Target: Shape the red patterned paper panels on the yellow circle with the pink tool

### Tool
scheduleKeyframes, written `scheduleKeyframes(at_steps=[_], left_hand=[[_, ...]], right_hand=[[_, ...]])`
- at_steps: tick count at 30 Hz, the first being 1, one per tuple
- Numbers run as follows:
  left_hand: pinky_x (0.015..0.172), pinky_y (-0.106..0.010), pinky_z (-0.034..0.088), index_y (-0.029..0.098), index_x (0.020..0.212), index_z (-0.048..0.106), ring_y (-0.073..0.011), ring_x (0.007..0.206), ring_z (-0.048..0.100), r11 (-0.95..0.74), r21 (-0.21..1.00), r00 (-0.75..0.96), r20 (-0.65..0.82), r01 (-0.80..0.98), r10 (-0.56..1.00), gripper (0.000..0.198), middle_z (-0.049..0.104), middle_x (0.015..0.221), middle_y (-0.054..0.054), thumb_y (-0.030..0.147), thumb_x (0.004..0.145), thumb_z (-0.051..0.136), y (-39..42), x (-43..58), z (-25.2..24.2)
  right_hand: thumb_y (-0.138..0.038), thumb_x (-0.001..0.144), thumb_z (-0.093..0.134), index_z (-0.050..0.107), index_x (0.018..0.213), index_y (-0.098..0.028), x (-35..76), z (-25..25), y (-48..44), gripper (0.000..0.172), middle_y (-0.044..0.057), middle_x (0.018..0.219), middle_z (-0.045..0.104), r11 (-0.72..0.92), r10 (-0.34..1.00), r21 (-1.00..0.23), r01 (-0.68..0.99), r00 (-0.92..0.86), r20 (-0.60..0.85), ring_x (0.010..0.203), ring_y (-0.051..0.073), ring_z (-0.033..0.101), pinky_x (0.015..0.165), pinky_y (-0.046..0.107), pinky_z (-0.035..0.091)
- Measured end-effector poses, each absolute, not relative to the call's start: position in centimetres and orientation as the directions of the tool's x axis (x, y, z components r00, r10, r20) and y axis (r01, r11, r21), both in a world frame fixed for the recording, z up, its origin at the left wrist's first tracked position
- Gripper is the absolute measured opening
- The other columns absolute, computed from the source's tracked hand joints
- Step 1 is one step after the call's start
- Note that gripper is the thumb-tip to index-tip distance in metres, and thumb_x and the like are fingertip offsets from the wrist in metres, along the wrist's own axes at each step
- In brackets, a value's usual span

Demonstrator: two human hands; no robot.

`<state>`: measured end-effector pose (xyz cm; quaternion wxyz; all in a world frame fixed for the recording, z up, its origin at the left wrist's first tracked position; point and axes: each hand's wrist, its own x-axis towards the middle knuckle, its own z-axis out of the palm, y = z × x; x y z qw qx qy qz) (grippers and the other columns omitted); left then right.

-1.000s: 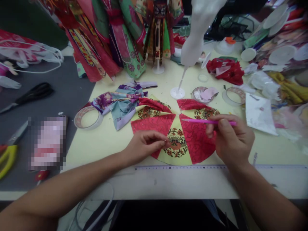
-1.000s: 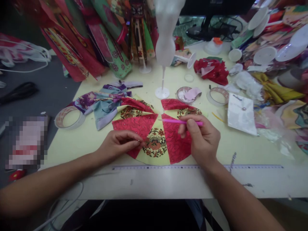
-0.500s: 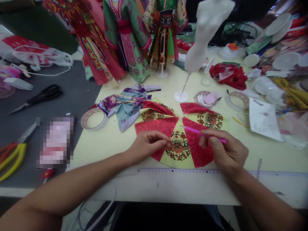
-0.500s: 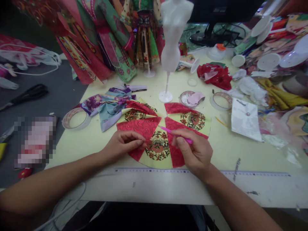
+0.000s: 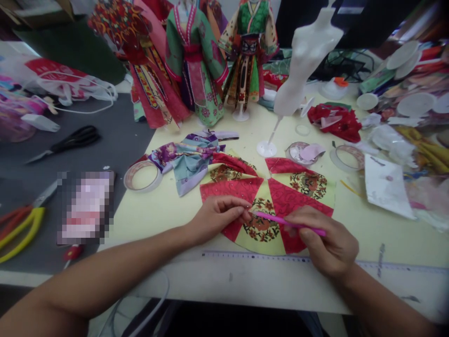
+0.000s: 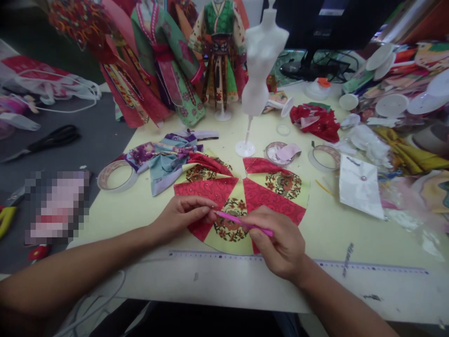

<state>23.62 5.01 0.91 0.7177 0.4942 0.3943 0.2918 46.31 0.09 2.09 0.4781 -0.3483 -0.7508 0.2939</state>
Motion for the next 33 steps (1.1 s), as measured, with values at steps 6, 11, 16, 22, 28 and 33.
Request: scheduleKeyframes(at_steps=[6, 11, 16, 22, 28, 33], left_hand=[[0.075, -0.026, 0.054, 0.013, 0.095, 0.064, -0.0114, 0.073, 0.067, 0.316, 0.948, 0.559, -0.241, -0.04, 0.794, 0.019, 0.071, 0.077, -0.004, 0.021, 0.079, 0.058, 4.86, 23.59, 0.93], [0.075, -0.028, 0.054, 0.013, 0.095, 0.064, -0.0124, 0.073, 0.067, 0.303, 0.952, 0.558, -0.233, -0.036, 0.797, 0.02, 0.071, 0.077, -0.004, 0.022, 0.078, 0.059, 4.87, 23.62, 0.94], [0.076, -0.028, 0.054, 0.013, 0.096, 0.064, -0.013, 0.074, 0.067, 0.295, 0.955, 0.556, -0.233, -0.024, 0.798, 0.02, 0.071, 0.078, -0.004, 0.022, 0.079, 0.058, 4.87, 23.61, 0.82], [0.075, -0.024, 0.054, 0.013, 0.095, 0.065, -0.0112, 0.075, 0.067, 0.239, 0.971, 0.562, -0.207, 0.016, 0.801, 0.019, 0.071, 0.078, -0.003, 0.02, 0.079, 0.057, 4.84, 23.66, 0.99], [0.074, -0.024, 0.054, 0.012, 0.095, 0.064, -0.0122, 0.075, 0.067, 0.218, 0.975, 0.555, -0.208, 0.048, 0.806, 0.02, 0.071, 0.078, -0.004, 0.021, 0.079, 0.057, 4.86, 23.71, 0.94], [0.076, -0.025, 0.053, 0.012, 0.097, 0.064, -0.0133, 0.078, 0.067, 0.175, 0.981, 0.567, -0.192, 0.084, 0.801, 0.022, 0.071, 0.081, -0.005, 0.023, 0.079, 0.056, 4.83, 23.62, 0.93]], right_hand=[[-0.003, 0.077, 0.047, 0.056, 0.11, -0.019, 46.2, 1.88, 0.24, 0.037, 0.006, 0.079, 0.061, 0.596, 0.797, -0.767, 0.238, -0.292, 0.529, 0.071, 0.016, 0.057, 0.055, 0.029, 0.047], [-0.005, 0.078, 0.047, 0.057, 0.109, -0.019, 46.22, 1.74, 0.1, 0.035, 0.006, 0.076, 0.06, 0.579, 0.814, -0.774, 0.256, -0.246, 0.527, 0.07, 0.017, 0.057, 0.055, 0.03, 0.046], [-0.007, 0.079, 0.047, 0.058, 0.108, -0.019, 46.25, 1.59, 0.03, 0.034, 0.006, 0.076, 0.061, 0.572, 0.82, -0.777, 0.264, -0.228, 0.526, 0.07, 0.018, 0.058, 0.054, 0.03, 0.047], [-0.005, 0.078, 0.048, 0.058, 0.108, -0.019, 46.31, 1.62, 0.06, 0.035, 0.005, 0.076, 0.06, 0.585, 0.809, -0.771, 0.25, -0.239, 0.536, 0.069, 0.017, 0.057, 0.054, 0.029, 0.046], [-0.003, 0.077, 0.047, 0.058, 0.108, -0.018, 46.4, 1.74, 0.06, 0.036, 0.005, 0.076, 0.059, 0.579, 0.813, -0.779, 0.241, -0.25, 0.526, 0.069, 0.016, 0.056, 0.054, 0.029, 0.046], [-0.002, 0.076, 0.047, 0.058, 0.108, -0.018, 46.36, 1.84, 0.06, 0.037, 0.005, 0.075, 0.059, 0.585, 0.809, -0.775, 0.242, -0.248, 0.533, 0.068, 0.016, 0.056, 0.054, 0.029, 0.046]])
